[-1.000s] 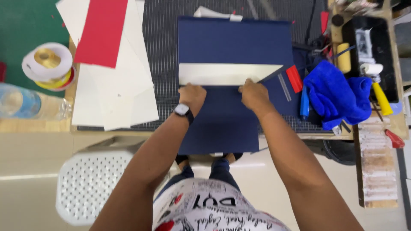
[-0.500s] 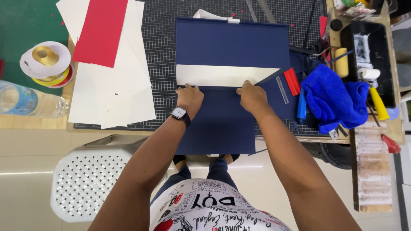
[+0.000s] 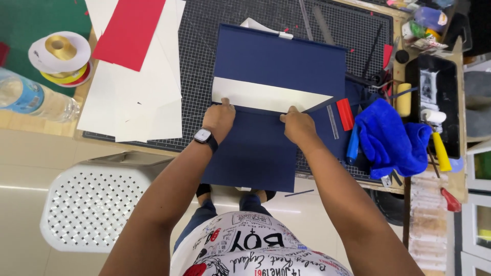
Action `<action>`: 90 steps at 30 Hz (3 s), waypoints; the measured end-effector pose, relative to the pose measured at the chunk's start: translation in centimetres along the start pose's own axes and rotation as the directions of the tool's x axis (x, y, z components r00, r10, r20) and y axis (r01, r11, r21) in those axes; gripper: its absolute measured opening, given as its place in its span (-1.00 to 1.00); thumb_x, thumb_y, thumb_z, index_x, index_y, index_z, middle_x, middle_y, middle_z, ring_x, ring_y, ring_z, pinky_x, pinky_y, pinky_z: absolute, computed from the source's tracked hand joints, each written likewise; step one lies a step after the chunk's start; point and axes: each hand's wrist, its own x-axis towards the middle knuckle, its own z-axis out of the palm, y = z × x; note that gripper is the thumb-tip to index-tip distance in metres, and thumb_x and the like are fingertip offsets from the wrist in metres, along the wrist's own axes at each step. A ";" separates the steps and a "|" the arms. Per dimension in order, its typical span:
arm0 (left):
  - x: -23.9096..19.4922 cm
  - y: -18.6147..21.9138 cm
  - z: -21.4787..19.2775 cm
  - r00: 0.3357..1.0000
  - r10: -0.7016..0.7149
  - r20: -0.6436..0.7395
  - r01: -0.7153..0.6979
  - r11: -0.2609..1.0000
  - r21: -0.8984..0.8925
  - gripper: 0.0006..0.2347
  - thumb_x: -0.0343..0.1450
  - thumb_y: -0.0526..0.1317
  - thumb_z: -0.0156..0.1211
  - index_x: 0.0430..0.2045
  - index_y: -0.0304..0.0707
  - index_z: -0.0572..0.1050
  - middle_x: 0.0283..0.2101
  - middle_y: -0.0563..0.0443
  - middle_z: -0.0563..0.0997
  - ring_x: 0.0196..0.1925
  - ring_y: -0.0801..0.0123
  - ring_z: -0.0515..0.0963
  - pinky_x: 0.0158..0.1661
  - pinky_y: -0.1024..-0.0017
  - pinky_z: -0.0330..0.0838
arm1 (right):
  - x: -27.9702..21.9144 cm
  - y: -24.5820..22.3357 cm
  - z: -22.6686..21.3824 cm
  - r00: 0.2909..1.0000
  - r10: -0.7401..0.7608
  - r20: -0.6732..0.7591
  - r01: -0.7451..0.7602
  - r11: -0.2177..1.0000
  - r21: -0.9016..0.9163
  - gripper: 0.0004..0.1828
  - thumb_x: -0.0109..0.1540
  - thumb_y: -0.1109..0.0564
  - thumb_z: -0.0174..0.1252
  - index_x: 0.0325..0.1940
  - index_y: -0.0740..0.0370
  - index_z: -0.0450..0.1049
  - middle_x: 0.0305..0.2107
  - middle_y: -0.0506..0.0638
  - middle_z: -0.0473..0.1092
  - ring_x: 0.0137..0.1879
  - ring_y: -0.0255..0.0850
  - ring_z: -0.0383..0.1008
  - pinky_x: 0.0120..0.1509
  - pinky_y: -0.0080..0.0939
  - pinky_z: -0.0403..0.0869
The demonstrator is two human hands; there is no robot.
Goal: Lining the interior of a blue box with white paper by aligning and smoothing it with hands.
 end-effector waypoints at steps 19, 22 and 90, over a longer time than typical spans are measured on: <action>1.0 2.9 -3.1 0.958 -0.003 0.286 -0.002 1.000 0.016 -0.79 0.40 -0.47 0.10 -0.13 -0.51 0.59 -0.02 -0.52 0.56 -0.06 -0.51 0.61 -0.02 -0.57 0.31 | -0.1 -0.1 2.9 0.999 0.020 -0.030 -0.022 0.999 -0.049 -0.45 0.26 0.40 0.07 0.28 0.02 0.55 0.14 0.12 0.42 0.09 0.17 0.59 0.18 0.14 0.57; 1.8 2.2 -3.0 0.946 0.017 0.324 0.001 0.998 -0.056 -0.79 0.34 -0.57 0.12 -0.19 -0.59 0.58 -0.14 -0.51 0.57 -0.09 -0.71 0.54 -0.09 -0.60 0.32 | 0.4 -0.1 4.7 0.986 0.025 -0.164 -0.030 0.999 -0.027 -0.46 0.27 0.34 0.03 0.26 -0.08 0.56 0.12 0.08 0.44 0.08 0.12 0.60 0.17 0.10 0.57; 1.3 4.5 -10.9 0.870 0.181 0.459 -0.156 0.984 -0.091 -0.80 0.41 -0.43 0.08 -0.14 -0.44 0.59 -0.05 -0.26 0.63 0.00 -0.19 0.64 0.20 -0.43 0.20 | 3.3 -6.2 10.8 0.902 -0.171 -0.397 0.176 0.984 -0.023 -0.55 0.30 0.26 0.05 0.29 0.15 0.51 0.19 0.07 0.33 0.38 0.14 0.24 0.44 0.19 0.31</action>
